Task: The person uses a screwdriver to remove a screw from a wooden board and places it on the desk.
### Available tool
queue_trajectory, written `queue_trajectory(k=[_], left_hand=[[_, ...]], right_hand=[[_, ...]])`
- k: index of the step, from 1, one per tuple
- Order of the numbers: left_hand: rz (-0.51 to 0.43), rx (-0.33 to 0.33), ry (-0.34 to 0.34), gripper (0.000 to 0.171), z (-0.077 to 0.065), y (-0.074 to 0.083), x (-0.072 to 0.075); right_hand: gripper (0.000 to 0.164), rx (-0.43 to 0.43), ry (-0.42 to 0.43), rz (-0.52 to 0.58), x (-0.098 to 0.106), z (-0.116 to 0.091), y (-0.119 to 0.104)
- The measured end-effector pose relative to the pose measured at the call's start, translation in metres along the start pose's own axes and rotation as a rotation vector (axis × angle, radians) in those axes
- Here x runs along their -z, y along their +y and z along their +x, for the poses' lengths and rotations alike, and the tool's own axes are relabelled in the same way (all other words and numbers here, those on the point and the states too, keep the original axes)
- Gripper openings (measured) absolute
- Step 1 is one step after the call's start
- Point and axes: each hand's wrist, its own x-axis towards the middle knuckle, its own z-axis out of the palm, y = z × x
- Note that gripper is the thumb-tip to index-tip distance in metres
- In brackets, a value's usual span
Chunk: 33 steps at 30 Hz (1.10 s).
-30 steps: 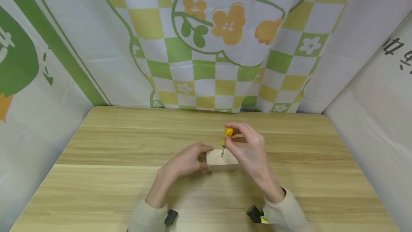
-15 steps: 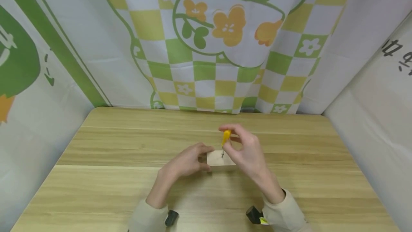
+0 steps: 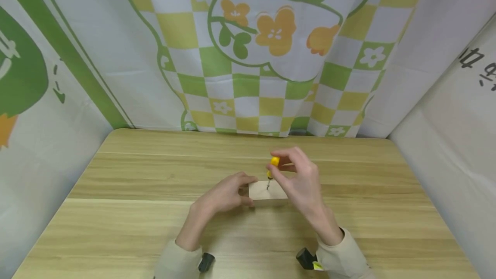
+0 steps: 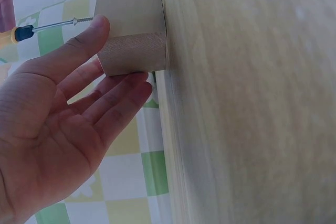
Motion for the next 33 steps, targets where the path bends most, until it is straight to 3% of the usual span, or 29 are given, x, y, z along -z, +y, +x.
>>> queue_trajectory(k=[16, 28, 33], left_hand=[[-0.008, -0.009, -0.001, 0.062, 0.0002, 0.0017, 0.0011], [0.002, -0.007, 0.007, 0.063, -0.0003, 0.0009, 0.0010], [-0.003, -0.025, 0.003, 0.063, 0.0002, 0.0008, 0.0007]], right_hand=[[0.033, -0.043, -0.086, 0.046, -0.0007, 0.0000, -0.0033], [0.035, 0.002, -0.046, -0.043, -0.0014, -0.0021, 0.0012], [0.038, -0.025, -0.031, -0.049, -0.0017, -0.0030, 0.0010]])
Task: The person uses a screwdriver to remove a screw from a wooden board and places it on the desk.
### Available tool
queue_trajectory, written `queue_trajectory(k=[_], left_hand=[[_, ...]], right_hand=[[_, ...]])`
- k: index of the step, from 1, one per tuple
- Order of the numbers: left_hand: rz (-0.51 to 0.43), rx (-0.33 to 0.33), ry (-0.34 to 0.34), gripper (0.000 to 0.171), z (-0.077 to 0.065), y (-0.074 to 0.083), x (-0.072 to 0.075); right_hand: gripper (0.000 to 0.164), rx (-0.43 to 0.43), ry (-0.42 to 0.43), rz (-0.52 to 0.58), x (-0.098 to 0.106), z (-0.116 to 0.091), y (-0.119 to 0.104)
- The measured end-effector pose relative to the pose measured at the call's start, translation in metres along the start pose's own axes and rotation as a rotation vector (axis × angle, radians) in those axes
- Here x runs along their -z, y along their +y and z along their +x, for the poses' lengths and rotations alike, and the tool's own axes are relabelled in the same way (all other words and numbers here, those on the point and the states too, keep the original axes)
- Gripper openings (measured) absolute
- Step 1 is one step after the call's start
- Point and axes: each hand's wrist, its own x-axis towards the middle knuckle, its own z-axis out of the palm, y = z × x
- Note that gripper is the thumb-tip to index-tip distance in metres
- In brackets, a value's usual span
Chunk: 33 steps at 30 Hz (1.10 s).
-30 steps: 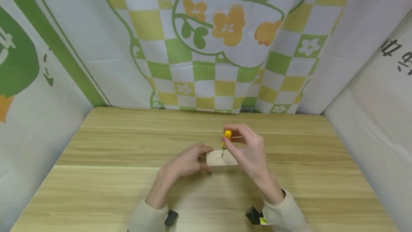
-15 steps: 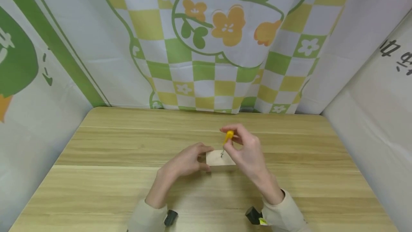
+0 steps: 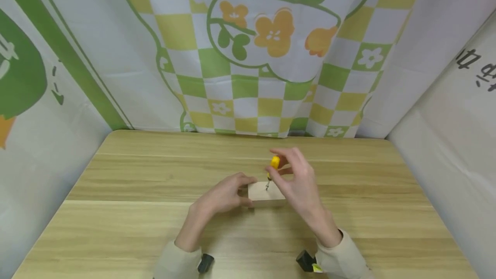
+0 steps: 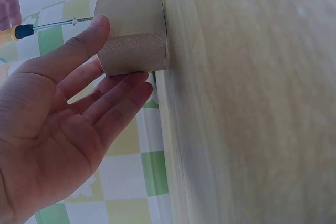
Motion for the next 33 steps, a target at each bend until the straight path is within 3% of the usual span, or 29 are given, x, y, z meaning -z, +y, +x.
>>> queue_trajectory(k=[10, 20, 26, 33], left_hand=[[0.019, 0.010, -0.002, 0.063, -0.0002, 0.0008, -0.0005], [0.011, 0.028, -0.001, 0.064, 0.0000, -0.0011, -0.0008], [0.012, 0.023, 0.003, 0.062, 0.0000, -0.0010, -0.0005], [0.009, 0.021, 0.001, 0.063, -0.0011, -0.0008, -0.0002]], right_hand=[[0.031, -0.022, 0.001, 0.015, 0.0009, -0.0011, -0.0021], [0.034, -0.022, -0.080, 0.100, -0.0023, -0.0004, -0.0039], [0.025, -0.025, -0.031, 0.066, -0.0044, -0.0003, -0.0024], [0.027, 0.032, 0.043, -0.033, -0.0055, -0.0005, -0.0012]])
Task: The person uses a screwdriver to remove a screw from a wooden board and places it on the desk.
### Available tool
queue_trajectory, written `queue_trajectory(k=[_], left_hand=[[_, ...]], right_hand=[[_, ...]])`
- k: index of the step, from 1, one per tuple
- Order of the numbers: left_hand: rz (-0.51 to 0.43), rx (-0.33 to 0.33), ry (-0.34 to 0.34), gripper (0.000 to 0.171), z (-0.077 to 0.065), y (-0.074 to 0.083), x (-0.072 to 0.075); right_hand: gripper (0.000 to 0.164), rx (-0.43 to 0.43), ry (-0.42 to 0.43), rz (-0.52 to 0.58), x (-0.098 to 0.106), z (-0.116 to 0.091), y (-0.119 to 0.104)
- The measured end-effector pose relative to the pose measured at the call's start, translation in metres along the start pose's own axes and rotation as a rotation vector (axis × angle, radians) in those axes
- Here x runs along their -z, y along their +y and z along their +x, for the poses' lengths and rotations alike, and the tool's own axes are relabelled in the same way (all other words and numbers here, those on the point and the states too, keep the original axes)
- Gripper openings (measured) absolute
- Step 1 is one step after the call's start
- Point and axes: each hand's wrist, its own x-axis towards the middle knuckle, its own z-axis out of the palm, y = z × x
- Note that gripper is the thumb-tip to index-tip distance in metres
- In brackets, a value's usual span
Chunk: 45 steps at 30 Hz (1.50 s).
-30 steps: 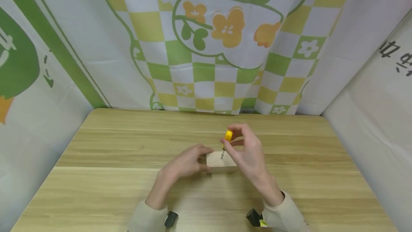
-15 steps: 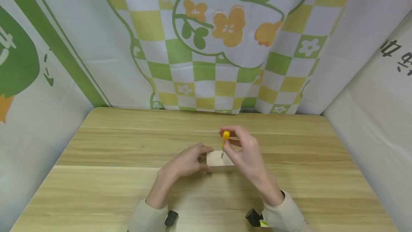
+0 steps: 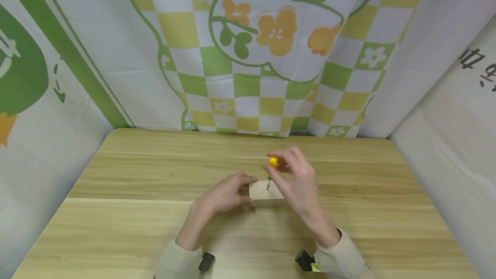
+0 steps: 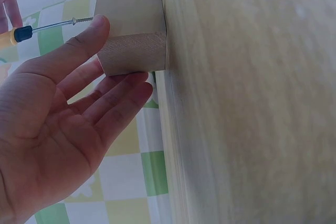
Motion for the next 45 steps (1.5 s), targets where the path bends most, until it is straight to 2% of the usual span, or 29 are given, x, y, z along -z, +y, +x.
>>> queue_trajectory(k=[8, 12, 18, 25, 35, 45], left_hand=[[0.006, 0.006, 0.002, 0.064, 0.0011, 0.0011, -0.0005], [0.002, 0.005, 0.001, 0.065, 0.0000, 0.0017, 0.0005], [0.003, 0.010, 0.003, 0.065, -0.0012, 0.0024, 0.0004], [-0.001, -0.002, 0.008, 0.065, 0.0003, 0.0021, 0.0003], [0.005, 0.004, 0.007, 0.067, -0.0008, 0.0017, 0.0010], [-0.004, 0.013, -0.002, 0.067, -0.0005, 0.0029, 0.0009]], right_hand=[[0.031, 0.004, 0.023, 0.016, 0.0052, 0.0003, 0.0004], [0.027, -0.022, -0.014, 0.049, 0.0072, 0.0010, 0.0003], [0.031, -0.061, -0.084, 0.081, 0.0082, 0.0020, -0.0033], [0.029, -0.112, -0.088, 0.120, 0.0084, 0.0034, -0.0024], [0.029, -0.044, -0.047, 0.087, 0.0065, 0.0044, -0.0023], [0.035, -0.065, -0.044, 0.079, 0.0083, 0.0041, -0.0030]])
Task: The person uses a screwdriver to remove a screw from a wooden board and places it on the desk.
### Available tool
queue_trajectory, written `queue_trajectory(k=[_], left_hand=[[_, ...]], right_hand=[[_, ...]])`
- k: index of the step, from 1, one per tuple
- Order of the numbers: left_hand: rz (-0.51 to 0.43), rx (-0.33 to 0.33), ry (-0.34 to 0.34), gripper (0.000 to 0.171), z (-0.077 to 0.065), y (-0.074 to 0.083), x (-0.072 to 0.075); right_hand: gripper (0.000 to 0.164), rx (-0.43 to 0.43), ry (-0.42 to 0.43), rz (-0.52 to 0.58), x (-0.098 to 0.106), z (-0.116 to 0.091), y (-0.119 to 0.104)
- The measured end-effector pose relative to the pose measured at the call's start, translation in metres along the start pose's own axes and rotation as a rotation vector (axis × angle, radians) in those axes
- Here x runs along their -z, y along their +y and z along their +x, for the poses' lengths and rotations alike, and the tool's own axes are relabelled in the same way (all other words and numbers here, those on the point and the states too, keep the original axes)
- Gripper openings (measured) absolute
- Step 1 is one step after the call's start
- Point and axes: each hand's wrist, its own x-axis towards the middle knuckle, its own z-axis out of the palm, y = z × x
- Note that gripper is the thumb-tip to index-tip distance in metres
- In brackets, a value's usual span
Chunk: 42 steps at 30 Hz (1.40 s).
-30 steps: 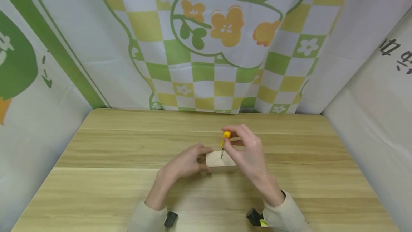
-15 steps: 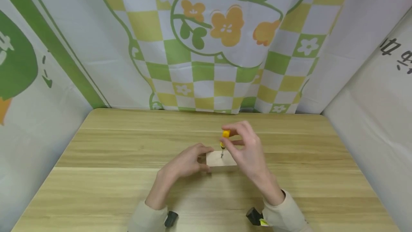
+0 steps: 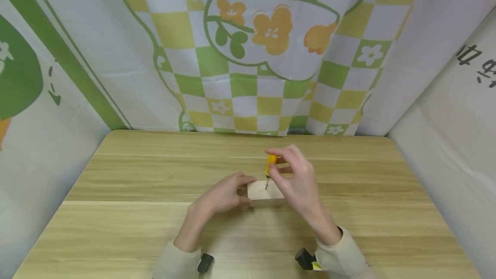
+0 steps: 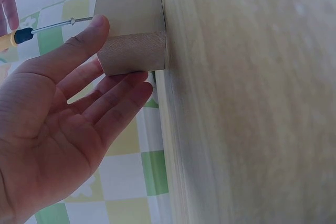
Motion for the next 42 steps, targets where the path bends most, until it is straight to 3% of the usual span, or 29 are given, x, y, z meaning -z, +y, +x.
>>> queue_trajectory(k=[7, 16, 26, 30, 42], left_hand=[[0.005, 0.009, 0.003, 0.066, -0.0008, 0.0007, 0.0013], [-0.007, -0.013, -0.001, 0.065, 0.0004, -0.0004, -0.0020], [0.005, -0.013, 0.006, 0.065, 0.0027, -0.0016, -0.0020], [0.003, -0.013, 0.002, 0.064, 0.0033, -0.0024, -0.0018], [-0.001, -0.015, -0.003, 0.064, 0.0010, -0.0006, -0.0003]], right_hand=[[0.033, -0.001, -0.034, -0.020, -0.0009, 0.0018, 0.0000], [0.030, -0.001, -0.014, -0.086, -0.0013, 0.0002, -0.0016], [0.037, -0.097, -0.060, -0.062, -0.0002, 0.0005, -0.0069], [0.033, -0.074, -0.074, -0.066, -0.0008, 0.0011, -0.0079], [0.028, -0.006, 0.001, -0.101, -0.0017, 0.0015, -0.0057]])
